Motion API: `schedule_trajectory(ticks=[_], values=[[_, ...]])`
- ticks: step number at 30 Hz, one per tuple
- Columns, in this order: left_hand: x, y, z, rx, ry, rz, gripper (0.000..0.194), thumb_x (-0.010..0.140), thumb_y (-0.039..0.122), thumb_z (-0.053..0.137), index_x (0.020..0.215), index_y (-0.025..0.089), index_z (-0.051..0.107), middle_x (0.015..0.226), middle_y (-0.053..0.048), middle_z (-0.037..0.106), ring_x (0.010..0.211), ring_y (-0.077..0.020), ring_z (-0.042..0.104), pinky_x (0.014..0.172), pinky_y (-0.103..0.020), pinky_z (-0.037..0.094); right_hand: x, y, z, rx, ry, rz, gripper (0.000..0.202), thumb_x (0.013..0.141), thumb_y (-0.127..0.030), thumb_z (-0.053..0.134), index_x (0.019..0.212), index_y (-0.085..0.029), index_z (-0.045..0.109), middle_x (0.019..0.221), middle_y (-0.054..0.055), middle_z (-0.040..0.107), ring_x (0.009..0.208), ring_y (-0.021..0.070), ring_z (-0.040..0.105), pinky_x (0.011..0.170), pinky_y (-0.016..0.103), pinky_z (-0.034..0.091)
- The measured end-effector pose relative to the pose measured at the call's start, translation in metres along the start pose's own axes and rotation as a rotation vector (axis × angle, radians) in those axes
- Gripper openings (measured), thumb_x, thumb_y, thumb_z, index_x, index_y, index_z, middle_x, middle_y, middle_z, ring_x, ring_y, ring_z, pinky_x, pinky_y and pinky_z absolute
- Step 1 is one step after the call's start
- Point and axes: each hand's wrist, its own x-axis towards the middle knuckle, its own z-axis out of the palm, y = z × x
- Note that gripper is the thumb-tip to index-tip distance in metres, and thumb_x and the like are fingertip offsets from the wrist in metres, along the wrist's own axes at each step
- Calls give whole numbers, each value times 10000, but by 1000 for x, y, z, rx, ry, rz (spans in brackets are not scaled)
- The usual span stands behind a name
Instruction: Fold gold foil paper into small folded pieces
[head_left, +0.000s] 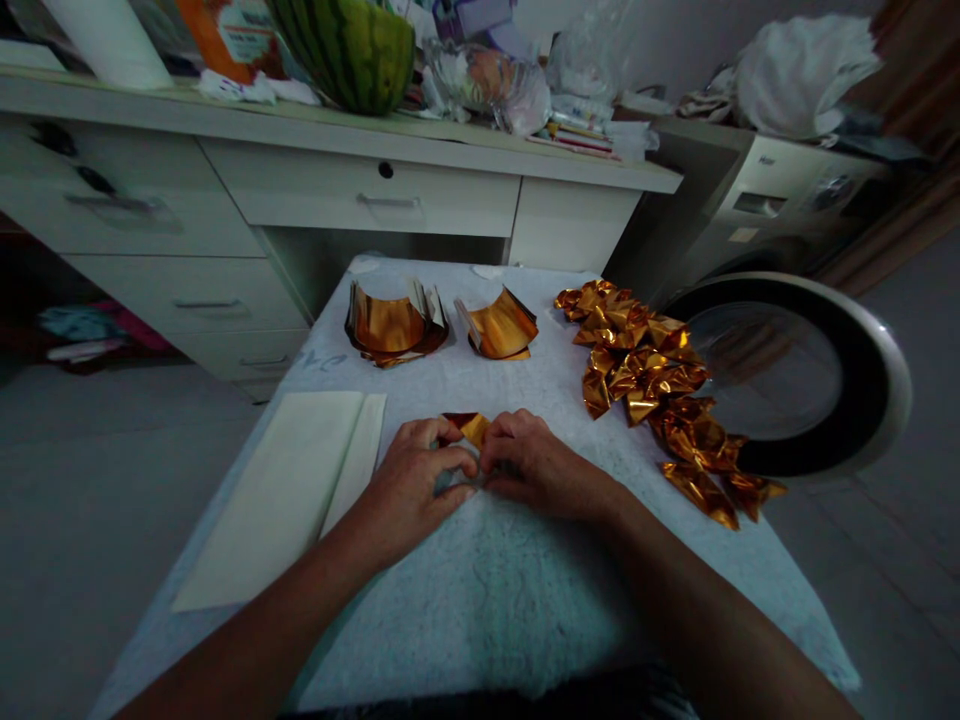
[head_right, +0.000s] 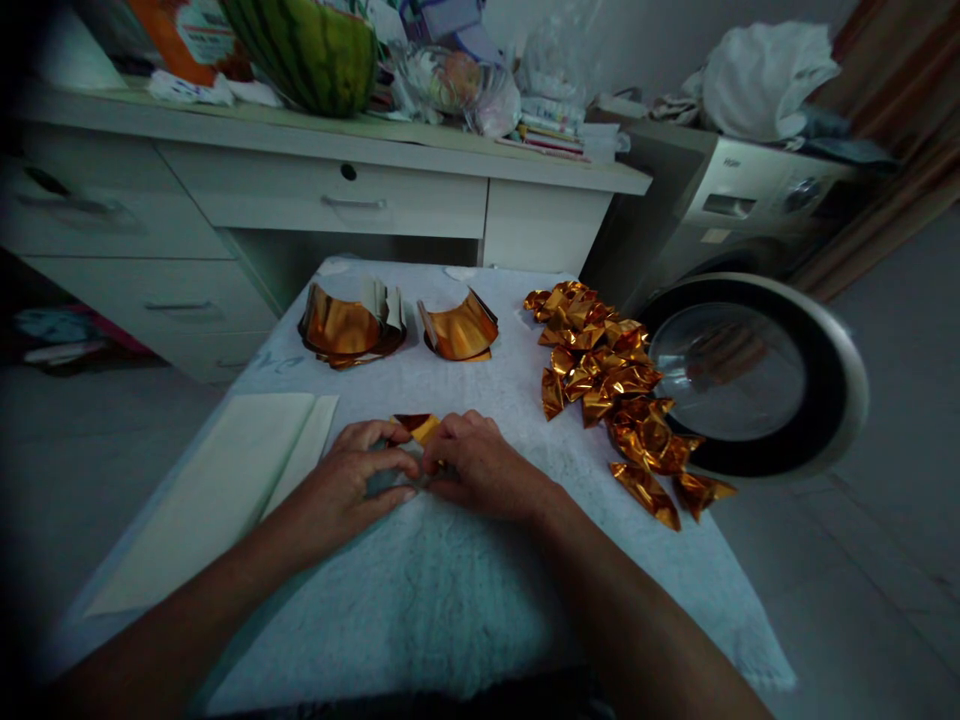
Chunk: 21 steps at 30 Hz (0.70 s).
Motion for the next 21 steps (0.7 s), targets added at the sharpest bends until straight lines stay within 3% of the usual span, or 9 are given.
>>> schedule_trajectory(ticks=[9, 14, 21], values=[[6, 7, 4, 36, 35, -11, 139, 893, 215, 544, 813, 220, 658, 991, -42, 583, 1025, -248, 512, 942, -466, 433, 3, -1, 2, 36, 58, 63, 51, 888, -157, 627, 877, -187, 587, 936, 30, 599, 916, 182, 508, 849, 334, 368], [7, 8, 9, 63, 98, -38, 110, 869, 199, 560, 781, 209, 626, 974, -49, 587, 1005, -256, 513, 912, -450, 447, 4, -5, 0, 81, 81, 136, 130, 842, -155, 662, 912, -185, 557, 922, 25, 615, 880, 174, 517, 809, 320, 381], [9, 7, 12, 107, 134, -49, 87, 822, 157, 586, 758, 207, 618, 947, -46, 598, 968, -251, 531, 886, -433, 461, 4, -2, 1, 171, 124, 133, 190, 826, -26, 528, 915, -191, 560, 911, 18, 634, 891, 165, 533, 822, 318, 402]])
